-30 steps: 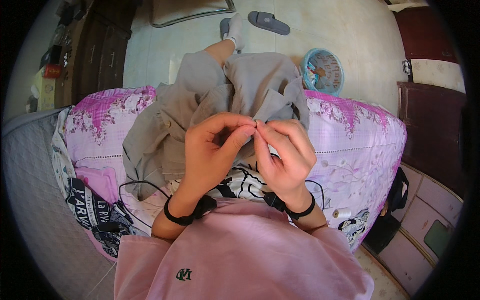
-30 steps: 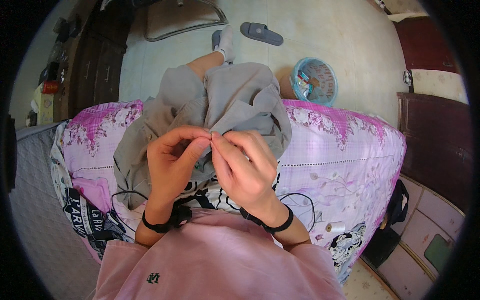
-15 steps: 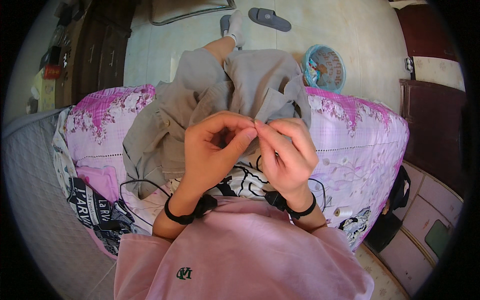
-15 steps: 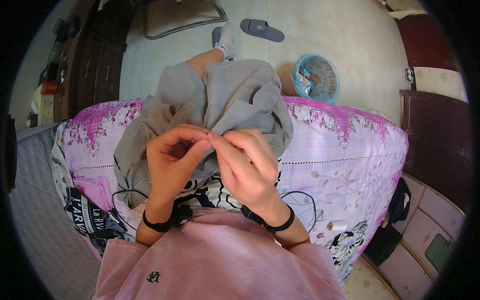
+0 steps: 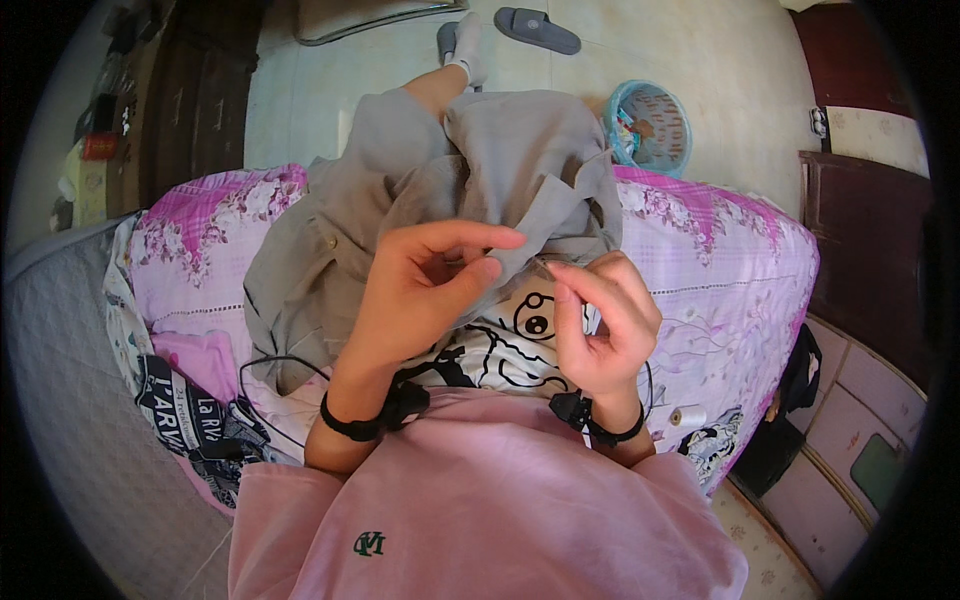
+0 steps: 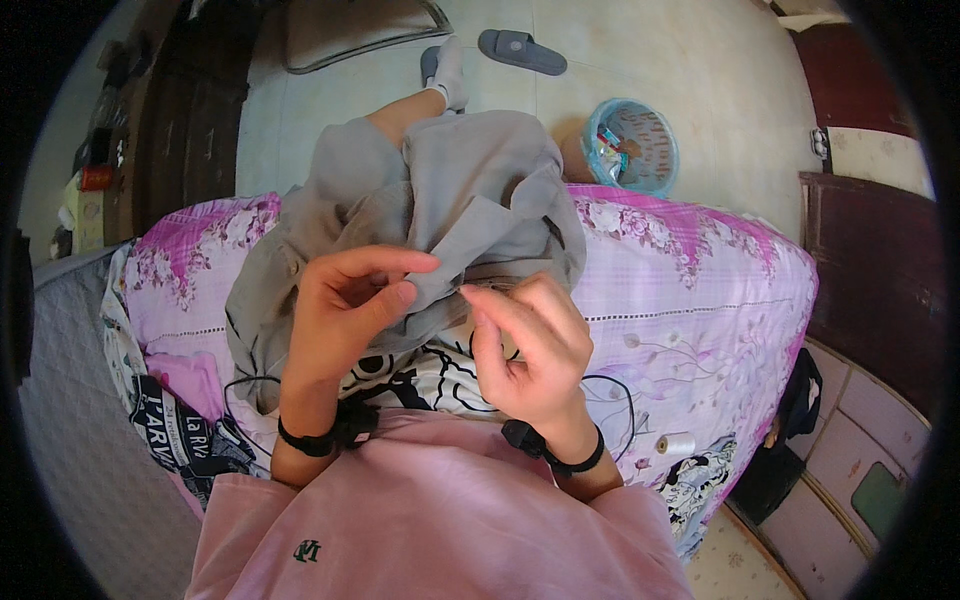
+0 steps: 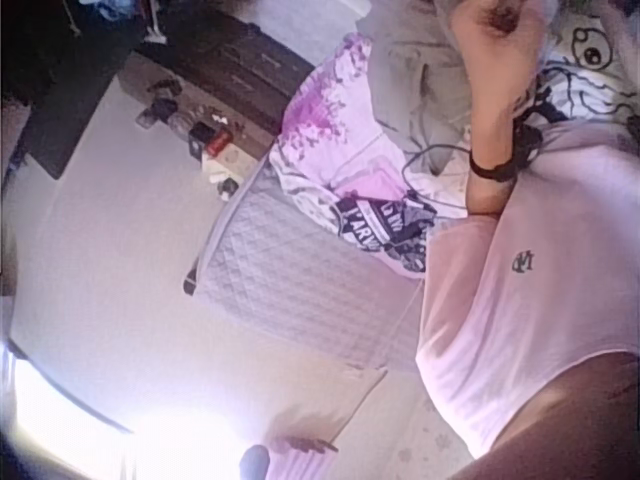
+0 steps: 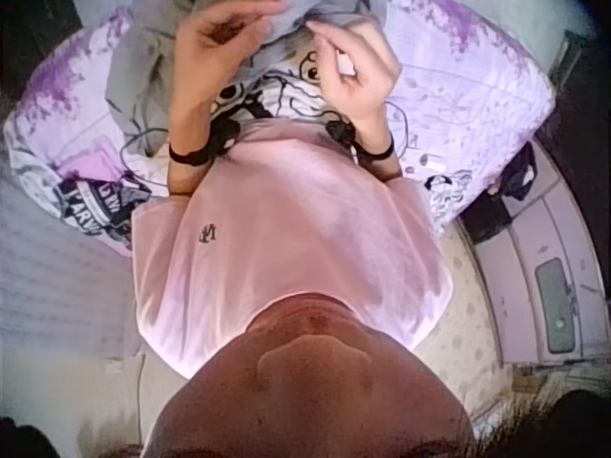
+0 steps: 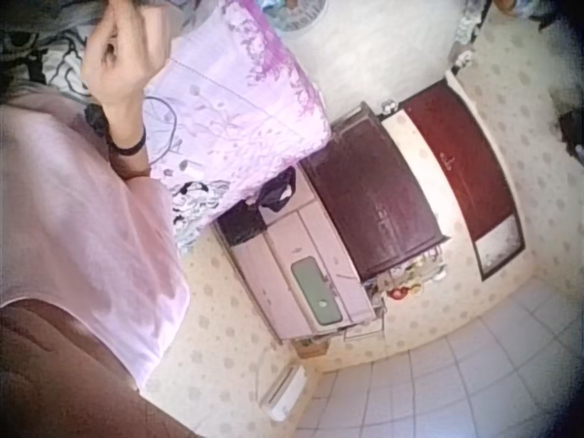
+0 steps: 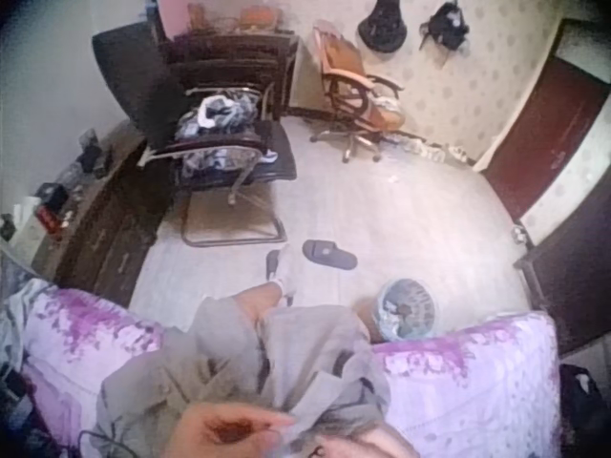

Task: The recorder is sewing a button onto a light-colored garment while sitting on a bed.

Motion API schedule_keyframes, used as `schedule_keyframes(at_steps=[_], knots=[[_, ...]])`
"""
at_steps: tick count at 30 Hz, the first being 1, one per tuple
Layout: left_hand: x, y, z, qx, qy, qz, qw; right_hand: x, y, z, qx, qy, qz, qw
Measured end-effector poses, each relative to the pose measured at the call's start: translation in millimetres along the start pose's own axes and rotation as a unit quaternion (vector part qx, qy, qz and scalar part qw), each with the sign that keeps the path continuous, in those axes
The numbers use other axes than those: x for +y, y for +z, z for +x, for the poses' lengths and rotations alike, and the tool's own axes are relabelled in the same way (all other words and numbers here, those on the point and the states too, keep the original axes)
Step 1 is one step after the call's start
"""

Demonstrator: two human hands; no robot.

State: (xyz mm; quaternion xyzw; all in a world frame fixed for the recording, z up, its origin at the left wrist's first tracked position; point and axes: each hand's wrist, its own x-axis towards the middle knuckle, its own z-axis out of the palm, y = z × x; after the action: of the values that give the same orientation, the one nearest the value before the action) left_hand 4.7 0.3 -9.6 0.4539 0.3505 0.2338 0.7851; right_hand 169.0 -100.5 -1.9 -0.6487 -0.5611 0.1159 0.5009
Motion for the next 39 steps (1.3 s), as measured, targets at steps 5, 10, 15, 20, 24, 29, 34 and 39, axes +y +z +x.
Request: schedule_keyframes(at_steps=[5,10,15,20,24,29,34,39], knots=[[-3.3,0.2,0.1,-0.01,0.039,-0.017,0.999,-4.1,3.7,-1.4,-0.038,-0.029,-0.027,0.998],[-4.0,-3.6,-1.4,-0.031,0.047,-0.017,0.998,-5.3,5.0,-2.6,-0.037,-0.023,-0.029,0.999],[-1.9,-2.1,-2.2,-0.025,0.04,-0.033,0.998,-6.7,5.0,-2.6,-0.051,-0.023,-0.036,0.998],[-0.7,-2.8,-3.4,-0.019,0.036,-0.04,0.998,-6.8,7.2,-3.3,-0.049,-0.001,-0.029,0.998],[1.2,-3.6,-3.4,-0.028,0.032,-0.037,0.998,-6.8,7.5,-2.1,-0.052,-0.005,-0.027,0.998],[0.2,0.2,-2.5,-0.02,0.034,-0.034,0.999,-7.4,6.9,0.2,-0.053,-0.017,-0.037,0.998],[1.3,13.7,-5.3,0.042,0.258,0.287,0.922,-9.1,10.0,-2.4,-0.05,0.028,-0.036,0.998],[-6.2,20.4,-2.3,0.065,0.451,0.447,0.77,-9.4,14.9,-7.1,-0.028,0.08,-0.008,0.996]])
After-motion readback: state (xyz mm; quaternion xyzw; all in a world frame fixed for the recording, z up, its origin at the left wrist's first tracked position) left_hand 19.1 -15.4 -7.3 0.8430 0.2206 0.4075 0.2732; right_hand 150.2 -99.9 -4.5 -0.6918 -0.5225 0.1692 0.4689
